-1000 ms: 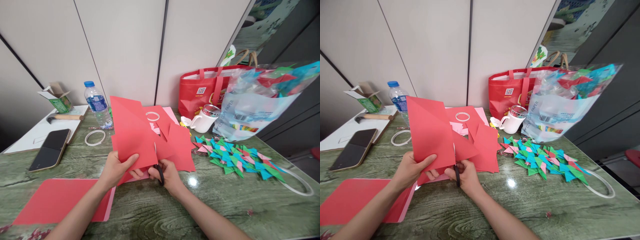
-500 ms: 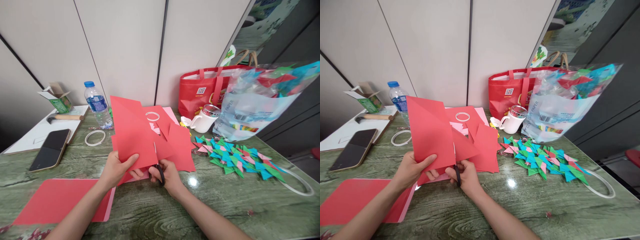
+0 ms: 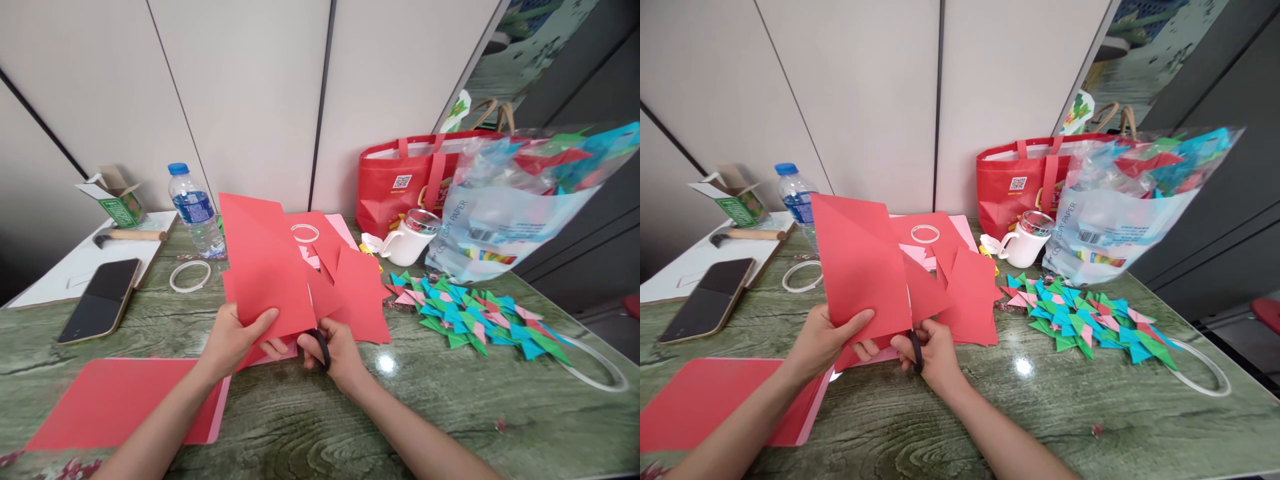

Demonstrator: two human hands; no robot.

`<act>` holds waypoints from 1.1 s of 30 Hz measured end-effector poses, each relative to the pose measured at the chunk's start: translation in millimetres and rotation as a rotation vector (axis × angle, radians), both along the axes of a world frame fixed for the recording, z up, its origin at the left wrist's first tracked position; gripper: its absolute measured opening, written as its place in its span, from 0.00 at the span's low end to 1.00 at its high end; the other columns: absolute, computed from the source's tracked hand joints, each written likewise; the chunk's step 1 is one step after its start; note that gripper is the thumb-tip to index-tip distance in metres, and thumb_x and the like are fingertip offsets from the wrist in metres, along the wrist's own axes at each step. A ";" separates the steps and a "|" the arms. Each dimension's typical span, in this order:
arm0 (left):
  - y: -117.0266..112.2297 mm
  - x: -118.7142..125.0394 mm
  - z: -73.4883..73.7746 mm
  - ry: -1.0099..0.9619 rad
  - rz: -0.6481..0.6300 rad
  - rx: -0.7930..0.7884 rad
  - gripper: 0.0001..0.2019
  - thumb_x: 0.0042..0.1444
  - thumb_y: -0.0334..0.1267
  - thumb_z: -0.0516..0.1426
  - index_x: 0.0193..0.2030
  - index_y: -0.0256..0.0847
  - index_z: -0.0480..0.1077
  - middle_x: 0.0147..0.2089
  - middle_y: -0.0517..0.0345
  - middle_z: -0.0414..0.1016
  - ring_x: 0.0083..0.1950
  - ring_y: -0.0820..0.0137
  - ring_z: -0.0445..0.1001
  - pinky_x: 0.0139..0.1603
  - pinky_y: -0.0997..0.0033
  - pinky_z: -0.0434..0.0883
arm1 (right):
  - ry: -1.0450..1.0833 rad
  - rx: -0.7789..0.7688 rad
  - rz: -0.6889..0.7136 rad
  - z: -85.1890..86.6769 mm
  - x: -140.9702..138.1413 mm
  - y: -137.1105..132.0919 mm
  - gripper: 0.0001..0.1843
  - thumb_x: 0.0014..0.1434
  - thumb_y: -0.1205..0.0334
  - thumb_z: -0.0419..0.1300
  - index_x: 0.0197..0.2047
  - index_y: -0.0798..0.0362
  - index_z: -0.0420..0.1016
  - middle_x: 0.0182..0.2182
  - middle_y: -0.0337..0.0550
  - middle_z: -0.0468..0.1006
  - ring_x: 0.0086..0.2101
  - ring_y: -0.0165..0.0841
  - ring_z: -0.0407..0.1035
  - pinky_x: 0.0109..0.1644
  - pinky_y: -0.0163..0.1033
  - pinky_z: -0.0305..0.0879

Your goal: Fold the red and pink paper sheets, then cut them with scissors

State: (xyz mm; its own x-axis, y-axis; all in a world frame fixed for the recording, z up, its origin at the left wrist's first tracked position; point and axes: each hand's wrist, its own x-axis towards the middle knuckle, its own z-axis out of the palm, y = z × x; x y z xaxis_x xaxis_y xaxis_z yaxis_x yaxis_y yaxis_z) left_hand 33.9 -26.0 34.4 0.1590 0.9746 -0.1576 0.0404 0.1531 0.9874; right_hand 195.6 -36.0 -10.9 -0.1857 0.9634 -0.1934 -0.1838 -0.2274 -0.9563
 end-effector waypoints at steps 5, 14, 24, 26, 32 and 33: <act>-0.6 -0.4 -1.8 0.000 -0.017 -0.015 0.12 0.49 0.42 0.59 0.24 0.35 0.71 0.17 0.54 0.76 0.16 0.65 0.74 0.18 0.71 0.72 | 0.039 0.035 -0.039 -4.5 2.0 1.9 0.22 0.32 0.53 0.71 0.27 0.56 0.68 0.17 0.36 0.72 0.17 0.27 0.64 0.21 0.31 0.61; -0.3 -0.4 -5.4 -0.084 -0.041 -0.078 0.12 0.49 0.42 0.59 0.24 0.34 0.71 0.15 0.54 0.75 0.15 0.67 0.72 0.16 0.73 0.71 | 0.094 0.086 -0.018 -10.3 4.3 4.2 0.18 0.32 0.61 0.71 0.27 0.57 0.72 0.23 0.42 0.78 0.23 0.32 0.70 0.30 0.36 0.66; -1.9 0.8 -5.9 -0.043 -0.060 -0.061 0.13 0.50 0.43 0.58 0.21 0.36 0.71 0.17 0.55 0.76 0.15 0.68 0.72 0.17 0.72 0.71 | 0.126 0.002 -0.090 -8.0 2.5 4.8 0.23 0.28 0.57 0.72 0.29 0.59 0.75 0.23 0.45 0.79 0.24 0.37 0.72 0.30 0.38 0.67; -2.3 0.9 -5.7 -0.041 -0.054 -0.061 0.13 0.50 0.43 0.58 0.22 0.36 0.71 0.17 0.55 0.76 0.16 0.67 0.73 0.17 0.72 0.71 | 0.123 0.011 -0.095 -8.1 2.7 5.1 0.22 0.29 0.56 0.72 0.28 0.59 0.75 0.22 0.44 0.79 0.23 0.37 0.71 0.29 0.38 0.67; -1.7 2.0 -6.4 -0.028 -0.048 -0.055 0.14 0.49 0.44 0.58 0.23 0.34 0.71 0.17 0.54 0.76 0.16 0.67 0.73 0.17 0.72 0.71 | 0.087 0.011 -0.125 -5.6 0.9 4.2 0.21 0.29 0.51 0.71 0.24 0.58 0.75 0.21 0.44 0.77 0.21 0.35 0.69 0.25 0.36 0.64; -1.5 2.0 -6.9 -0.024 -0.048 -0.053 0.15 0.50 0.45 0.58 0.23 0.34 0.71 0.16 0.54 0.76 0.15 0.67 0.73 0.17 0.72 0.71 | 0.084 0.011 -0.128 -4.8 0.5 4.0 0.21 0.29 0.51 0.71 0.24 0.58 0.75 0.21 0.44 0.78 0.21 0.35 0.69 0.25 0.36 0.63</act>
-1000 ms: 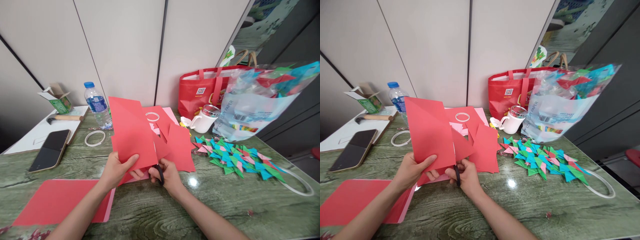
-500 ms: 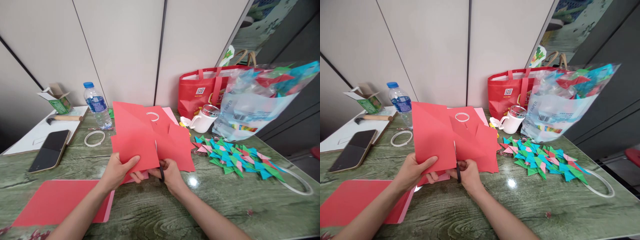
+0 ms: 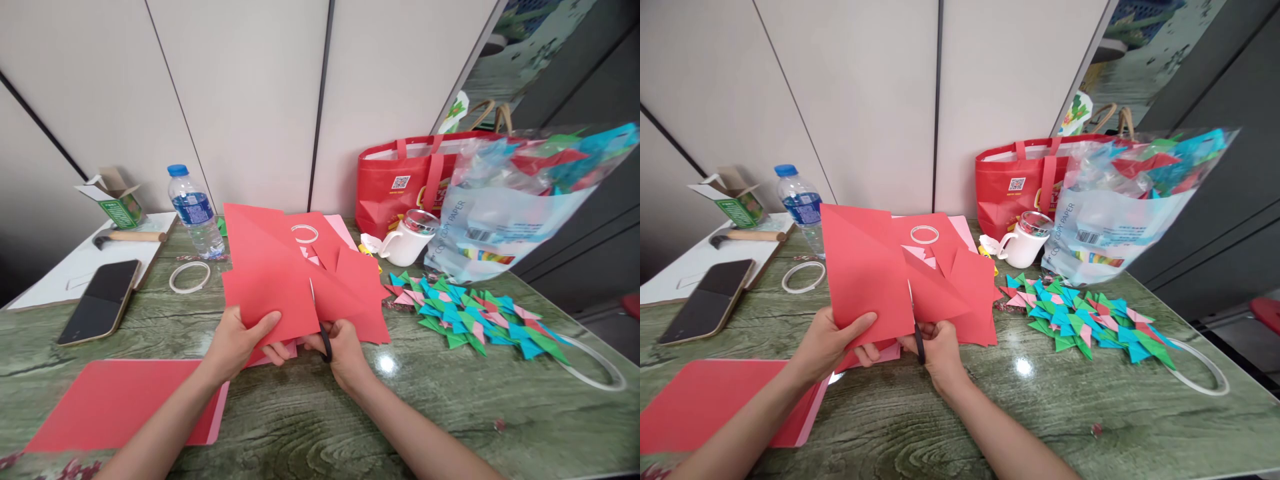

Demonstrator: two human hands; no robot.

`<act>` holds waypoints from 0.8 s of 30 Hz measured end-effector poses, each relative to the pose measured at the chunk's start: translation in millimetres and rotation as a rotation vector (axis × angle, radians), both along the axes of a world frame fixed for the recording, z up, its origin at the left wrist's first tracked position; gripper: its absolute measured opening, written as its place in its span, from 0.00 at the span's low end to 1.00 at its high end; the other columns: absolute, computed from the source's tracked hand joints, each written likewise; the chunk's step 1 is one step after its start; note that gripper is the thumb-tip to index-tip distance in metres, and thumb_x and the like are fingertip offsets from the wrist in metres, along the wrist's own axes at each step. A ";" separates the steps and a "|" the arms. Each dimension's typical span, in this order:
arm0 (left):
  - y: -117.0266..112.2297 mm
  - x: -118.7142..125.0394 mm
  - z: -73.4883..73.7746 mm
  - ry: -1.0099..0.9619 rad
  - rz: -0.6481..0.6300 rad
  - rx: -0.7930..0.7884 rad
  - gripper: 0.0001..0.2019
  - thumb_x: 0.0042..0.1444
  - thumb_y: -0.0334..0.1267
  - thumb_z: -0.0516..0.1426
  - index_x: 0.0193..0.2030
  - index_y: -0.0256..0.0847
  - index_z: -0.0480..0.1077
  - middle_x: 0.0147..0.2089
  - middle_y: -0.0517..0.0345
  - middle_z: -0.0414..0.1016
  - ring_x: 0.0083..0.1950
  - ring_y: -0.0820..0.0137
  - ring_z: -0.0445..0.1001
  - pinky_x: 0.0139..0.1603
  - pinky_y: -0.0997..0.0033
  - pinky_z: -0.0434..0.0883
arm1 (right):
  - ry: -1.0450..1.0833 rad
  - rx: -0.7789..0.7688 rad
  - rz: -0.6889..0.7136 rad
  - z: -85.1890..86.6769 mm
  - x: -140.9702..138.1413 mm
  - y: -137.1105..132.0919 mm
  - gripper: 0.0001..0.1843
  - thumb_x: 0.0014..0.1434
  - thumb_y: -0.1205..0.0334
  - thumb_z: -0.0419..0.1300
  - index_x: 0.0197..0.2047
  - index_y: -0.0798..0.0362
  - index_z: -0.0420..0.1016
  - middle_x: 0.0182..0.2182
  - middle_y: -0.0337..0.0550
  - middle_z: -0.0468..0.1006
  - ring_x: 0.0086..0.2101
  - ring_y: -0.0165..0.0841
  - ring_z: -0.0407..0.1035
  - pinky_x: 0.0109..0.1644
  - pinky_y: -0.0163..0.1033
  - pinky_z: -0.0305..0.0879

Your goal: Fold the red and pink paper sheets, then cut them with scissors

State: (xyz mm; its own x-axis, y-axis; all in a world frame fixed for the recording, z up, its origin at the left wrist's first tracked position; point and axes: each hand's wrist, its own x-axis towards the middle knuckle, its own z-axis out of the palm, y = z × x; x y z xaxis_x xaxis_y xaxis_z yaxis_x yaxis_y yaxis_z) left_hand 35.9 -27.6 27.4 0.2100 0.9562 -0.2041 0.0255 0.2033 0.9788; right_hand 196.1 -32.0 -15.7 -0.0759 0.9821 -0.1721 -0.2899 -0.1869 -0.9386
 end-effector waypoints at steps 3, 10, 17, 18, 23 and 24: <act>0.1 -0.3 -1.2 0.006 0.006 0.003 0.15 0.50 0.45 0.58 0.24 0.33 0.72 0.16 0.54 0.75 0.15 0.67 0.72 0.17 0.72 0.71 | -0.004 0.001 -0.009 2.4 -0.8 -0.6 0.22 0.29 0.49 0.70 0.24 0.58 0.75 0.22 0.45 0.78 0.21 0.34 0.69 0.23 0.35 0.62; -1.4 0.8 0.8 0.005 -0.007 -0.009 0.14 0.50 0.44 0.57 0.23 0.35 0.72 0.17 0.54 0.76 0.16 0.67 0.73 0.18 0.72 0.71 | -0.017 -0.014 -0.012 5.3 -0.2 -1.9 0.21 0.31 0.50 0.69 0.24 0.59 0.74 0.20 0.45 0.77 0.17 0.29 0.65 0.22 0.34 0.61; -0.5 1.3 0.6 0.029 0.004 -0.007 0.13 0.50 0.44 0.57 0.23 0.36 0.72 0.17 0.54 0.76 0.16 0.66 0.73 0.18 0.71 0.71 | -0.017 -0.015 -0.022 2.5 -0.8 -1.6 0.21 0.32 0.51 0.69 0.25 0.59 0.74 0.19 0.43 0.76 0.14 0.27 0.61 0.20 0.33 0.59; -0.4 1.1 0.0 0.028 0.006 -0.004 0.14 0.50 0.45 0.57 0.23 0.35 0.72 0.17 0.54 0.76 0.16 0.66 0.73 0.18 0.71 0.71 | -0.012 -0.017 -0.024 2.0 -0.8 -1.4 0.20 0.32 0.52 0.69 0.25 0.59 0.74 0.19 0.42 0.76 0.14 0.27 0.62 0.20 0.33 0.59; -1.3 1.8 -2.5 0.010 -0.006 -0.004 0.16 0.51 0.44 0.57 0.20 0.35 0.72 0.17 0.53 0.76 0.16 0.67 0.73 0.18 0.72 0.71 | 0.057 -0.005 -0.022 0.0 0.4 1.0 0.20 0.29 0.56 0.71 0.26 0.58 0.75 0.21 0.43 0.78 0.21 0.34 0.69 0.25 0.35 0.63; -1.7 2.4 -2.6 0.002 -0.016 -0.007 0.16 0.51 0.44 0.57 0.20 0.34 0.72 0.17 0.52 0.76 0.16 0.67 0.73 0.18 0.72 0.71 | 0.078 0.000 -0.019 0.1 0.9 1.6 0.19 0.29 0.57 0.71 0.25 0.57 0.75 0.21 0.43 0.78 0.23 0.36 0.70 0.27 0.36 0.65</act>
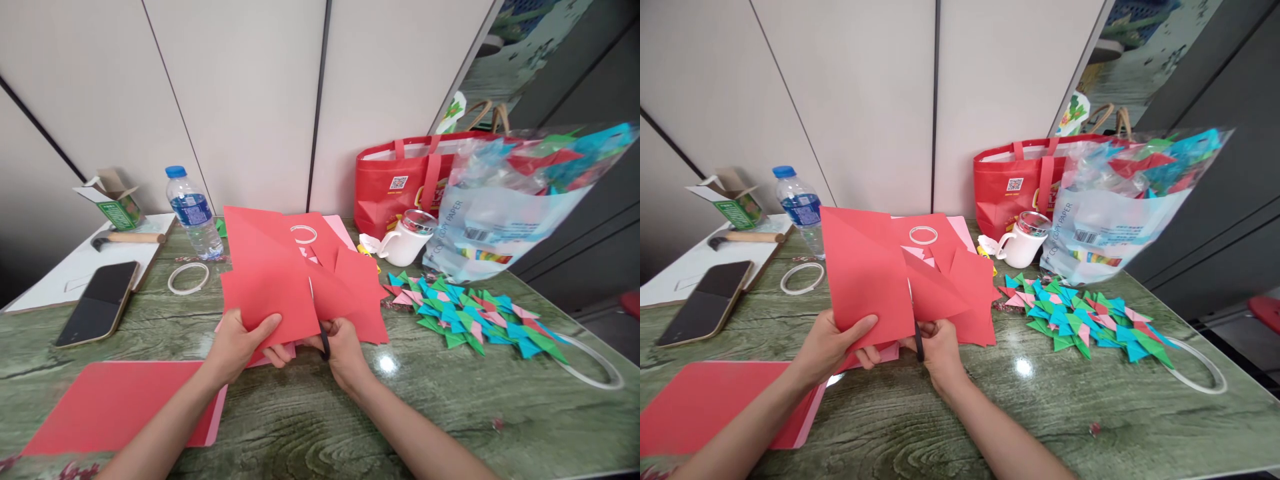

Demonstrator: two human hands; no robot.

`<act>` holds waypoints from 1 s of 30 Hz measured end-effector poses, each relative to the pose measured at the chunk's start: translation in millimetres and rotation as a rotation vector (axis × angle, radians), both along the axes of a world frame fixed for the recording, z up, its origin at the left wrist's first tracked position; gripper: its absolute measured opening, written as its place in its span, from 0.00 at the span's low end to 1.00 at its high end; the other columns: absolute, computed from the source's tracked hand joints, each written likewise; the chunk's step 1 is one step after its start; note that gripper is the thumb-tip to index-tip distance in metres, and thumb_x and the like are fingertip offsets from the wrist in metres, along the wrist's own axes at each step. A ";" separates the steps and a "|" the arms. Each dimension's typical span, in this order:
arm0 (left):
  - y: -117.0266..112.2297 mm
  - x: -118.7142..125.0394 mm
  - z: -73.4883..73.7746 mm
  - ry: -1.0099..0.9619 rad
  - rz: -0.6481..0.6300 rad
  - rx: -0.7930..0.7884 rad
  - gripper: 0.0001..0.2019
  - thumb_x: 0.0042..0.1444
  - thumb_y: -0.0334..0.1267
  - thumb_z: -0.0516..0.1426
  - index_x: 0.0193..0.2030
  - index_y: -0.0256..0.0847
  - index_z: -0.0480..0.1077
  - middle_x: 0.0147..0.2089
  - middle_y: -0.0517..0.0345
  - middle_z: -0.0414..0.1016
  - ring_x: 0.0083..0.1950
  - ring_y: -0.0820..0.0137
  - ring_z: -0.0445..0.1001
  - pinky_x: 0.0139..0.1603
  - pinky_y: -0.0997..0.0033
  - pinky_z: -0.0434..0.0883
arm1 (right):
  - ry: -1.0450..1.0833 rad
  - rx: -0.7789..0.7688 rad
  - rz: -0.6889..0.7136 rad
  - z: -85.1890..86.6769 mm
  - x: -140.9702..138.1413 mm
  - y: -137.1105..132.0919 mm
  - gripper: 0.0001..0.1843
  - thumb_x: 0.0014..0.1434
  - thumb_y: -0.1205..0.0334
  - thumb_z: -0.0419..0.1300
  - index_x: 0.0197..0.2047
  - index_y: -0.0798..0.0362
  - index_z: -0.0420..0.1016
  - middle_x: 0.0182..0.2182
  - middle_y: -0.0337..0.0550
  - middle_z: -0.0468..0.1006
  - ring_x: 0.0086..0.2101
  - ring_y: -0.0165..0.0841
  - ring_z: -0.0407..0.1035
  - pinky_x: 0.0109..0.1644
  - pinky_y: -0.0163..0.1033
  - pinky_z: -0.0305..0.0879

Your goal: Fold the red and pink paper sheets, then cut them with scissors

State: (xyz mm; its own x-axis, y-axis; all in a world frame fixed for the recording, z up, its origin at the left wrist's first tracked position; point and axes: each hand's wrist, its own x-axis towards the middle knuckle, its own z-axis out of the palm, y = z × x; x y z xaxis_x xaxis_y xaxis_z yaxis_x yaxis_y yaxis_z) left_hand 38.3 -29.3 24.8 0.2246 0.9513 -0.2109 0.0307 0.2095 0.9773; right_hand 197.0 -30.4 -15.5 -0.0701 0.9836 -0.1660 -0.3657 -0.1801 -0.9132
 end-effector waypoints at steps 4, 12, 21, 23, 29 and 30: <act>-1.5 2.8 1.4 -0.043 -0.015 -0.006 0.16 0.51 0.43 0.57 0.19 0.32 0.72 0.17 0.50 0.76 0.15 0.69 0.72 0.17 0.75 0.70 | 0.072 0.010 -0.003 2.0 1.6 1.4 0.17 0.29 0.61 0.72 0.25 0.56 0.75 0.24 0.44 0.79 0.27 0.39 0.72 0.32 0.39 0.67; -1.7 4.5 3.7 -0.066 -0.019 -0.012 0.16 0.51 0.43 0.57 0.20 0.31 0.72 0.17 0.50 0.76 0.15 0.69 0.72 0.16 0.76 0.70 | 0.103 -0.031 -0.040 2.3 0.4 0.7 0.15 0.28 0.64 0.71 0.24 0.57 0.75 0.22 0.43 0.78 0.25 0.38 0.72 0.30 0.38 0.66; -2.2 5.8 2.4 -0.064 -0.019 -0.012 0.17 0.51 0.43 0.57 0.19 0.31 0.72 0.16 0.49 0.75 0.15 0.69 0.72 0.16 0.76 0.70 | 0.087 -0.021 -0.065 2.6 -1.2 0.8 0.11 0.29 0.63 0.69 0.15 0.57 0.71 0.18 0.42 0.76 0.21 0.33 0.68 0.23 0.34 0.62; -2.2 6.0 2.4 -0.066 -0.015 -0.013 0.17 0.50 0.43 0.58 0.19 0.31 0.72 0.16 0.49 0.75 0.15 0.69 0.72 0.16 0.75 0.70 | 0.074 -0.021 -0.065 3.7 -1.6 0.3 0.12 0.29 0.62 0.69 0.14 0.56 0.69 0.17 0.42 0.75 0.20 0.32 0.67 0.21 0.33 0.60; -2.9 6.7 2.3 -0.054 -0.018 -0.017 0.17 0.50 0.44 0.58 0.20 0.31 0.71 0.16 0.49 0.75 0.15 0.68 0.72 0.15 0.75 0.70 | 0.045 -0.018 -0.071 5.7 -1.9 -0.1 0.11 0.31 0.62 0.67 0.12 0.57 0.69 0.12 0.39 0.71 0.17 0.29 0.64 0.20 0.32 0.56; -3.0 6.8 2.4 -0.054 -0.018 -0.017 0.17 0.50 0.44 0.58 0.20 0.31 0.71 0.16 0.49 0.75 0.15 0.68 0.72 0.15 0.76 0.70 | 0.041 -0.018 -0.072 6.3 -2.1 -0.1 0.11 0.31 0.62 0.67 0.12 0.57 0.68 0.12 0.39 0.70 0.17 0.28 0.63 0.20 0.31 0.55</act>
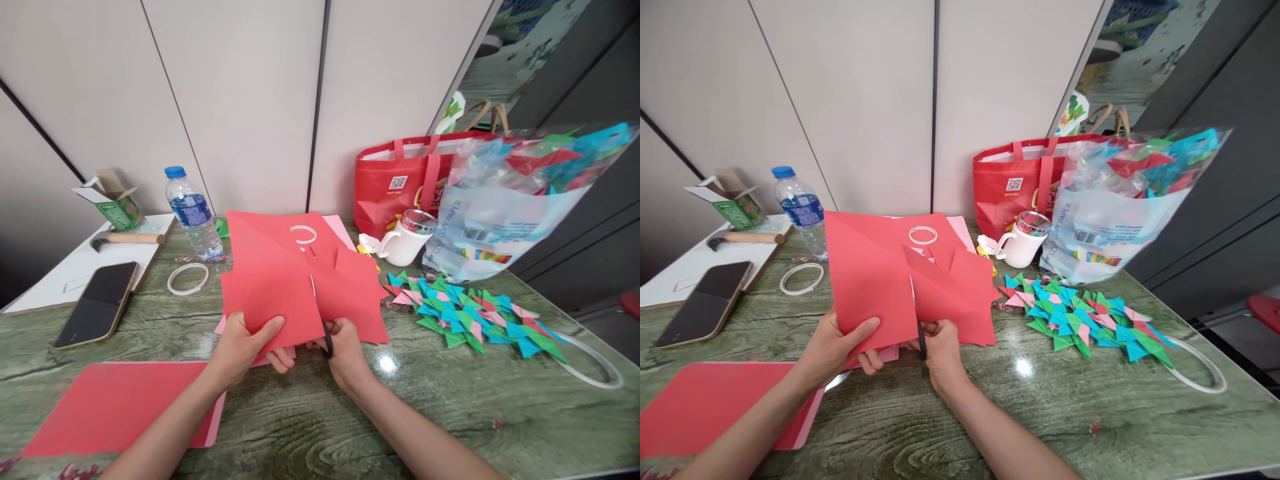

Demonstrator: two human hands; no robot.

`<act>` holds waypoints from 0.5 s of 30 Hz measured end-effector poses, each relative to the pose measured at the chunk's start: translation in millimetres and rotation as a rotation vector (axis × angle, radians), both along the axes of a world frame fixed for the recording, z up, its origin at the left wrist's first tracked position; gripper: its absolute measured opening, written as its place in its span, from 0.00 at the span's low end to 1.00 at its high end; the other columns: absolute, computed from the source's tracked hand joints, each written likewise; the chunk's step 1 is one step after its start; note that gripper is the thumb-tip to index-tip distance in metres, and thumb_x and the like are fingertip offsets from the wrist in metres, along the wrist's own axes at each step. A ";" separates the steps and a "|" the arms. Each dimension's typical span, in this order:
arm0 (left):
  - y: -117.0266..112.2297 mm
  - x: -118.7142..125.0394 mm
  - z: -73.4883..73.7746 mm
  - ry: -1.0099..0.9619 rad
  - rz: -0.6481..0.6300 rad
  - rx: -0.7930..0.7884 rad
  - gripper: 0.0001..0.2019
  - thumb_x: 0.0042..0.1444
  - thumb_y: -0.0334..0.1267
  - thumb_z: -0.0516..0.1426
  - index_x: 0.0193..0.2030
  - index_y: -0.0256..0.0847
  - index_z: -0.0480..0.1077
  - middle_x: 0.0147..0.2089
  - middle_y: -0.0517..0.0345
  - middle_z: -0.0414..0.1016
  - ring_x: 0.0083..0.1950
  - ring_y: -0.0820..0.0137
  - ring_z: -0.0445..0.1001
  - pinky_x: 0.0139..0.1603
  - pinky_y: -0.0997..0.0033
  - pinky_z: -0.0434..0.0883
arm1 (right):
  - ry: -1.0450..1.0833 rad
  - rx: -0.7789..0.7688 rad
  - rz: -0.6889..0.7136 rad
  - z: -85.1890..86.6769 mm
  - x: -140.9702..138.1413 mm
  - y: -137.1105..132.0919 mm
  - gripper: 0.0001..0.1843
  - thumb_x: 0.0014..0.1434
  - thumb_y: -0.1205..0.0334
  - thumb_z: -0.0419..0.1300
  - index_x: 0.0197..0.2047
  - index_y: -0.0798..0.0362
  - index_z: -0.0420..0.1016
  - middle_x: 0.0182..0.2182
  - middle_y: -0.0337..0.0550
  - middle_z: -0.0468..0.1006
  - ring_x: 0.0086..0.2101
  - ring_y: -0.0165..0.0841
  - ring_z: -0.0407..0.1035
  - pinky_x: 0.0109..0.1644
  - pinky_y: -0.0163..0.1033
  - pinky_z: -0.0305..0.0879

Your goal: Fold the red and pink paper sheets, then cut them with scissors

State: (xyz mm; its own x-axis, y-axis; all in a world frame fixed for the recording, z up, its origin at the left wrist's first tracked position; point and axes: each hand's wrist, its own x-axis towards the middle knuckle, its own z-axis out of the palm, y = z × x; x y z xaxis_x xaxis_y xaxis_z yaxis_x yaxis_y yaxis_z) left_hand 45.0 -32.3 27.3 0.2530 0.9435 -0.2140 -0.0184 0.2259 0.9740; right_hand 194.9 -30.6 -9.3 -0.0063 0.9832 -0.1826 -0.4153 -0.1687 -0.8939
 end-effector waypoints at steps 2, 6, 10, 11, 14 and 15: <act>-0.1 0.0 0.0 -0.002 0.001 -0.002 0.17 0.50 0.44 0.58 0.20 0.31 0.71 0.16 0.49 0.75 0.15 0.68 0.72 0.15 0.75 0.70 | -0.011 -0.005 -0.008 1.3 -0.5 -0.1 0.12 0.31 0.61 0.67 0.11 0.57 0.68 0.11 0.38 0.69 0.15 0.26 0.60 0.19 0.31 0.53; 0.0 -0.4 -0.9 -0.009 0.000 -0.010 0.17 0.50 0.44 0.58 0.21 0.30 0.71 0.16 0.48 0.75 0.15 0.68 0.72 0.15 0.76 0.70 | -0.043 -0.023 -0.030 2.0 -0.9 0.2 0.12 0.31 0.62 0.66 0.10 0.57 0.67 0.10 0.38 0.68 0.14 0.24 0.57 0.18 0.31 0.52; 0.4 -0.5 -2.1 -0.019 -0.003 -0.012 0.16 0.51 0.43 0.58 0.21 0.30 0.71 0.16 0.49 0.75 0.15 0.68 0.73 0.15 0.76 0.70 | -0.003 0.003 -0.009 -2.5 0.7 1.4 0.07 0.31 0.65 0.66 0.15 0.57 0.72 0.14 0.40 0.73 0.18 0.30 0.65 0.21 0.32 0.58; 0.3 -0.5 -2.2 -0.022 -0.005 -0.013 0.16 0.51 0.43 0.58 0.21 0.30 0.71 0.16 0.49 0.75 0.15 0.69 0.73 0.15 0.76 0.70 | 0.013 0.020 -0.003 -3.9 1.3 1.8 0.07 0.32 0.65 0.66 0.18 0.57 0.74 0.16 0.41 0.75 0.19 0.32 0.67 0.22 0.33 0.60; -0.4 -0.5 -2.2 -0.029 -0.020 -0.019 0.16 0.52 0.42 0.57 0.21 0.30 0.71 0.16 0.49 0.75 0.14 0.69 0.72 0.15 0.77 0.70 | 0.022 0.054 0.010 -7.4 3.0 2.9 0.09 0.35 0.65 0.66 0.25 0.57 0.76 0.22 0.43 0.79 0.25 0.36 0.72 0.26 0.35 0.64; -0.7 -0.5 -2.1 -0.032 -0.024 -0.019 0.16 0.52 0.42 0.57 0.21 0.30 0.71 0.16 0.49 0.75 0.15 0.69 0.73 0.15 0.77 0.70 | 0.016 0.054 0.010 -8.1 3.3 3.2 0.10 0.35 0.64 0.66 0.26 0.57 0.76 0.22 0.44 0.79 0.26 0.37 0.72 0.26 0.35 0.65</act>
State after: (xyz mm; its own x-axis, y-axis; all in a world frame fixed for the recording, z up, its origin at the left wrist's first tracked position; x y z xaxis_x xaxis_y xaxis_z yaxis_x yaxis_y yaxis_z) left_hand 44.6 -33.0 25.2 0.2826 0.9328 -0.2237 -0.0437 0.2455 0.9684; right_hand 198.2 -27.4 -17.4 -0.0191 0.9915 -0.1287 -0.4284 -0.1244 -0.8950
